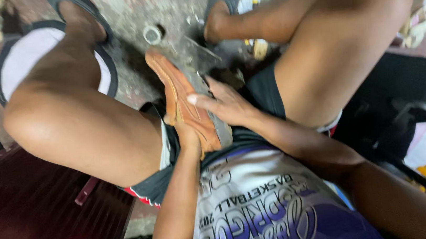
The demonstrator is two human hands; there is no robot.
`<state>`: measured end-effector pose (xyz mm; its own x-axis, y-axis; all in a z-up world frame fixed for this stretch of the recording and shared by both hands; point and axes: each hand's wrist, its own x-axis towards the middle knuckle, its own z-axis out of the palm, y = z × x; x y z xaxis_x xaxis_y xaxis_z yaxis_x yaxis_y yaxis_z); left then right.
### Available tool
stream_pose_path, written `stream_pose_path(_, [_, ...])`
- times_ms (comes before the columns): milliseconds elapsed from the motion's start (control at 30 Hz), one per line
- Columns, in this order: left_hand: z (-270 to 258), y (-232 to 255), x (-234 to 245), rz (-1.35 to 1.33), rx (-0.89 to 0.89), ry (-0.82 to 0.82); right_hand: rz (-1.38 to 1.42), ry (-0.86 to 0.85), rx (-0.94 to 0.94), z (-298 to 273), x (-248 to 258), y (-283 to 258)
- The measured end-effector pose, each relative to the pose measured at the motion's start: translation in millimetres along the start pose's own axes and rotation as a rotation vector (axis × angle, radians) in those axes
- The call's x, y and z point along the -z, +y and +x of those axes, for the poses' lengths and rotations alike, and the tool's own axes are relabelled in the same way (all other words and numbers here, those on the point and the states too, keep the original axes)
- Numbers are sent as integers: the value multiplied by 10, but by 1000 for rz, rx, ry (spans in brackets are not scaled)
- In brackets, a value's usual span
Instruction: The person is repairing a brown leather shoe by hand. They use a stitching awl and thread to sew along the edge of the shoe, repeatedly pulling the thread through the leather to secure the seam.
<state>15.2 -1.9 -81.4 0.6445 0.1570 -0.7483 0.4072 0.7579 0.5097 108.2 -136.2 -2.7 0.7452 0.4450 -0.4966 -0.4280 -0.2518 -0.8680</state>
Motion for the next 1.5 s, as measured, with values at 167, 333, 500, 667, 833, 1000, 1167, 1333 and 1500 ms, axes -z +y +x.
stream_pose_path(167, [25, -42, 63, -76, 26, 6, -46, 12, -52, -49, -37, 7])
stream_pose_path(333, [79, 11, 46, 81, -39, -21, -75, 41, 34, -53, -5, 103])
stream_pose_path(500, [-89, 81, -22, 103, -133, -47, 79, 10, 78, -84, 5, 140])
stream_pose_path(667, [-229, 80, -100, 207, -212, -55, 27, -37, 92, -70, -13, 104])
stream_pose_path(833, [-151, 83, -137, 207, -190, -26, -62, -53, 10, -54, -44, 33])
stream_pose_path(1000, [-179, 64, -84, 189, -154, -2, -55, 3, 90, -143, -90, 5])
stream_pose_path(1167, [-142, 89, -110, 188, -150, -2, -48, 9, 22, -127, -90, -1])
stream_pose_path(1333, [-58, 84, -131, 196, -132, 2, -2, 30, 34, -77, -56, 7])
stream_pose_path(1500, [-83, 93, -35, 225, -67, -1, 79, -21, 95, -71, 16, -4])
